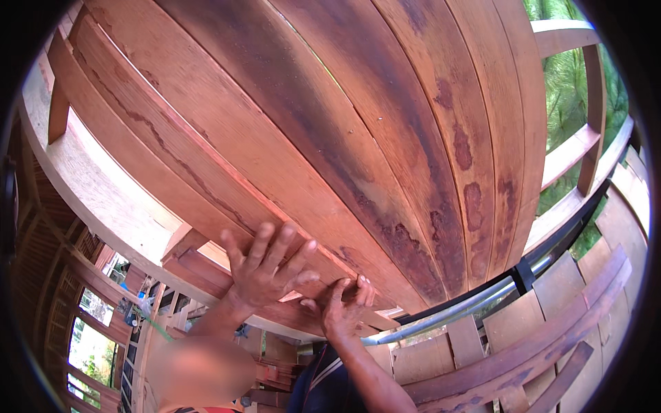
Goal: The person installs wooden planks onto a curved wooden structure, likely a roof or ceiling. They position the planks by hand, align them with existing pieces, and secure them using a nail gun. The person also uses a hammer to adjust the fit of the planks.
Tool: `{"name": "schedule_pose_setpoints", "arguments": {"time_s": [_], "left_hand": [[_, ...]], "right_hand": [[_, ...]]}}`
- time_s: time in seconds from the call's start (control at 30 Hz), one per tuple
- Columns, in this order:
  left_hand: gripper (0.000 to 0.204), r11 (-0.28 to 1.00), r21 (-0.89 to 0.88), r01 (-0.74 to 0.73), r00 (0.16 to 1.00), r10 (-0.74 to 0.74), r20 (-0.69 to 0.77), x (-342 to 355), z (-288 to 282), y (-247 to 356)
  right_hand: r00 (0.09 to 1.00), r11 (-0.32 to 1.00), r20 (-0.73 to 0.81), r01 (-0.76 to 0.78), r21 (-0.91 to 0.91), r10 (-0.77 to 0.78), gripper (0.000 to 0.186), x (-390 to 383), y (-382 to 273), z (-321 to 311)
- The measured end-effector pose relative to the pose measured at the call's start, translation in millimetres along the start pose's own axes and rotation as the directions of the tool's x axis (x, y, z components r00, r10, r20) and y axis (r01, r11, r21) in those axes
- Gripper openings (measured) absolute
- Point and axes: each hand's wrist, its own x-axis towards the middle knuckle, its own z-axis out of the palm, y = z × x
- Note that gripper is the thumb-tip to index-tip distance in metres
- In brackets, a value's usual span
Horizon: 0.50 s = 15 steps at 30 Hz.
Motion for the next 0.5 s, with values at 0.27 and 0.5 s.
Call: {"name": "schedule_pose_setpoints", "arguments": {"time_s": [0.27,0.5], "left_hand": [[0.052,0.988,-0.104,-0.115,0.992,0.11,-0.055,31.6,9.1,-7.4],[0.058,0.964,-0.221,-0.151,0.987,0.135,-0.087,35.5,-11.4,-39.1]], "right_hand": [[0.988,0.997,-0.152,-0.037,-0.068,0.026,0.081,18.2,10.2,7.2],[0.996,0.99,-0.086,-0.027,-0.138,0.015,0.122,2.8,14.4,16.6]]}}
